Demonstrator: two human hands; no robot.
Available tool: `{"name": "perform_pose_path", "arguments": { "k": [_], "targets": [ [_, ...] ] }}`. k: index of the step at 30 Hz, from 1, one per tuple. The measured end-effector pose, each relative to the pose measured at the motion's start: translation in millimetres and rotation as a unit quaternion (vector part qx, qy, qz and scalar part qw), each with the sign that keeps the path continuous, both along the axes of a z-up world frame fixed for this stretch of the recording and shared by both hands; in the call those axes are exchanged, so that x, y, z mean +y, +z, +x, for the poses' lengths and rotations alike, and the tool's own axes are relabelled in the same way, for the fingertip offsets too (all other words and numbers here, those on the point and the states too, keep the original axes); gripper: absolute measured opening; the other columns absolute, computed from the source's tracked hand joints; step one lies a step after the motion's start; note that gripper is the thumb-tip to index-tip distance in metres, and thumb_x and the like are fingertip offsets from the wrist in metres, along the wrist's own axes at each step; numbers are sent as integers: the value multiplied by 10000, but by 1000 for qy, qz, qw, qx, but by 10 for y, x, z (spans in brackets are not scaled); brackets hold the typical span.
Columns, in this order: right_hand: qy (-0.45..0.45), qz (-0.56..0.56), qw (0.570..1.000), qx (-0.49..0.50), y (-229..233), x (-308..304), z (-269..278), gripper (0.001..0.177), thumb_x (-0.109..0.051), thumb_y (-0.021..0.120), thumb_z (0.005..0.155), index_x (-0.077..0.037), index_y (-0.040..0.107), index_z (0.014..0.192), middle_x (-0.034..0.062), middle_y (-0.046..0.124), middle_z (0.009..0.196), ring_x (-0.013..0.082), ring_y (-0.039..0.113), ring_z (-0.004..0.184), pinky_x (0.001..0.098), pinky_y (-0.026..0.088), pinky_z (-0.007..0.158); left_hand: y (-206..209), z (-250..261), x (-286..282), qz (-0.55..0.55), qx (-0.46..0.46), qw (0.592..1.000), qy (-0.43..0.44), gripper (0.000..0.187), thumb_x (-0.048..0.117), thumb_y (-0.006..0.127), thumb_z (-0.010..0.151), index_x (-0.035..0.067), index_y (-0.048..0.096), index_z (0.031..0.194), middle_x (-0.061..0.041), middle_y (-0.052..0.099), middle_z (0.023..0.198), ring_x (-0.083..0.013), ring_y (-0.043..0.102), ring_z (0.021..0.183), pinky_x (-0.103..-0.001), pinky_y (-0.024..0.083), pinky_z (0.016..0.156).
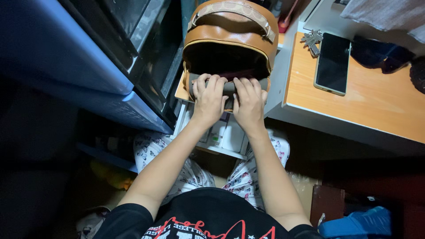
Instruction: The person sits on the floor and packs a small brown bag with personal items. They place a blue spray bottle, a pink tube, small boxes, a watch, a white power bank, a charger adapter, and a cable into the bag, taking items from a drawer and a shelf.
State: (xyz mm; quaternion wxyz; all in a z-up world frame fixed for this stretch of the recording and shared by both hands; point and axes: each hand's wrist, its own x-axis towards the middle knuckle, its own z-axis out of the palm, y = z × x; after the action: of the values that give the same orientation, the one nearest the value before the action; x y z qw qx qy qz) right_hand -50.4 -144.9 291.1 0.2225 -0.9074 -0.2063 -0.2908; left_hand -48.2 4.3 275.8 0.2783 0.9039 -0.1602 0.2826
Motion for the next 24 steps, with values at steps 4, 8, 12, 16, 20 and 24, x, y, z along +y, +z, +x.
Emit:
{"name": "perform_pose_path", "arguments": {
  "k": [4, 8, 12, 16, 20, 24],
  "targets": [
    [1, 3, 1000, -12, -24, -6, -8, 488, -22, 738, 828, -30, 652, 1309, 108, 635, 1292, 317, 543, 1261, 448, 384, 976, -16, -8, 0, 4, -1, 1000, 1, 582, 115, 799, 764, 74, 575, 1300, -106, 553, 1283, -381, 430, 1276, -567, 310, 1095],
    [1, 7, 1000, -16, -26, -2, -10, 492, -15, 731, 813, -31, 659, 1300, 107, 641, 1283, 318, 550, 1249, 446, 383, 966, -15, -15, -3, 8, -2, 1000, 3, 593, 126, 806, 760, 71, 573, 1303, -109, 552, 1280, -381, 431, 1273, -564, 312, 1085],
    [-2, 6, 1000, -9, 30, -3, -15, 479, 5, 685, 812, -37, 677, 1289, 102, 671, 1259, 308, 570, 1225, 444, 400, 941, 2, -26, 2, 9, -7, 1000, 1, 589, 133, 814, 757, 63, 580, 1293, -113, 557, 1269, -385, 434, 1265, -566, 316, 1083],
    [5, -14, 999, 51, 199, -69, 111, 412, 6, 639, 745, -55, 762, 1134, 119, 745, 1083, 345, 623, 1059, 465, 490, 878, 21, -11, 27, 8, -4, 1000, -1, 564, 141, 826, 737, 79, 603, 1252, -103, 567, 1239, -382, 445, 1252, -578, 321, 1073],
    [15, -20, 998, 61, 375, -64, 293, 253, -20, 644, 786, -66, 803, 977, 160, 750, 933, 373, 684, 896, 476, 553, 820, 45, -9, 49, 2, -4, 1000, 1, 561, 150, 839, 713, 88, 621, 1227, -96, 576, 1222, -377, 456, 1230, -598, 314, 1071],
    [-36, -11, 994, 98, 360, 37, 497, 187, -72, 684, 791, -64, 813, 927, 215, 722, 836, 413, 696, 786, 503, 556, 735, 31, 10, 53, -19, -8, 1000, -3, 554, 141, 834, 703, 86, 625, 1213, -98, 580, 1221, -377, 461, 1246, -581, 326, 1079]
  ]
}}
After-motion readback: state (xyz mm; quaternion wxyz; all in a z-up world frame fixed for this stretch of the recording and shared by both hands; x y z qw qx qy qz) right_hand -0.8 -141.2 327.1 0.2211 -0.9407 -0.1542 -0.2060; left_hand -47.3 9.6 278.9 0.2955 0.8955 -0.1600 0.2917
